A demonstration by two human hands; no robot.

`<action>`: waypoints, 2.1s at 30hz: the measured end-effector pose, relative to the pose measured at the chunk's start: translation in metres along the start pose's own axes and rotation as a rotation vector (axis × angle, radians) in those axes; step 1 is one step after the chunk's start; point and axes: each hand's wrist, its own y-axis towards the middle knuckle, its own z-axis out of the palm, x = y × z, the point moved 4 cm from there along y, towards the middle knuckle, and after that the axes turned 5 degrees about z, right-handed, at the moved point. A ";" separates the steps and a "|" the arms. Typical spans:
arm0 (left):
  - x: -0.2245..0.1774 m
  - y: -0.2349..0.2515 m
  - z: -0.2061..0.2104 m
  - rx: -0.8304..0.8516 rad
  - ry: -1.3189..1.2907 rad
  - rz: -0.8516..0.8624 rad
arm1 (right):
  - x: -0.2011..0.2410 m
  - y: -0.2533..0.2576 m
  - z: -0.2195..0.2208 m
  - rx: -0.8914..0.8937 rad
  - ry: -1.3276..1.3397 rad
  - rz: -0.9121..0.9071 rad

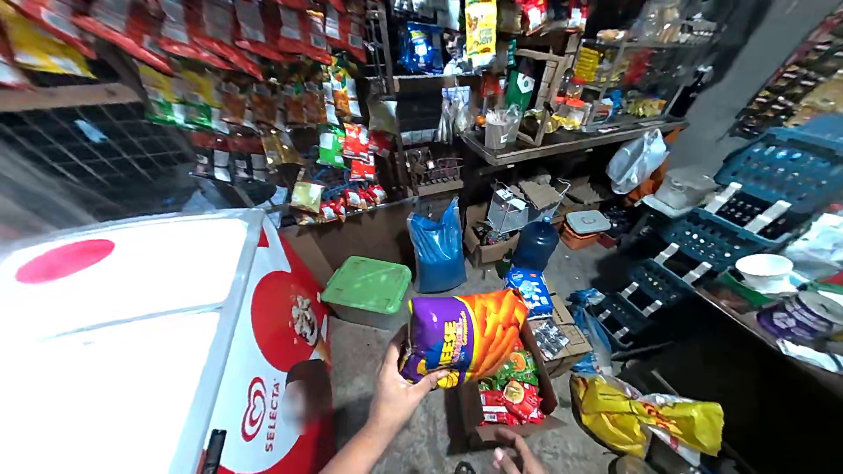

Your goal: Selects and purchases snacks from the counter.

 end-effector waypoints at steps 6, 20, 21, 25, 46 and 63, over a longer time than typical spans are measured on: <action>0.008 0.041 -0.036 -0.312 0.269 0.000 | 0.039 0.057 -0.030 0.033 -0.008 -0.063; 0.187 0.166 -0.076 -0.510 -0.484 -1.009 | 0.102 0.154 0.061 0.300 -0.155 -0.052; 0.201 0.170 -0.077 -0.510 -0.495 -1.057 | 0.109 0.162 0.065 0.305 -0.158 -0.047; 0.238 0.186 -0.085 -0.528 -0.465 -1.141 | 0.135 0.191 0.074 0.231 -0.162 -0.027; 0.295 0.240 -0.078 -0.497 -0.478 -1.184 | 0.149 0.228 0.086 0.119 -0.127 0.070; 0.321 0.252 -0.108 -0.619 -0.619 -1.217 | 0.173 0.267 0.113 0.183 -0.185 0.083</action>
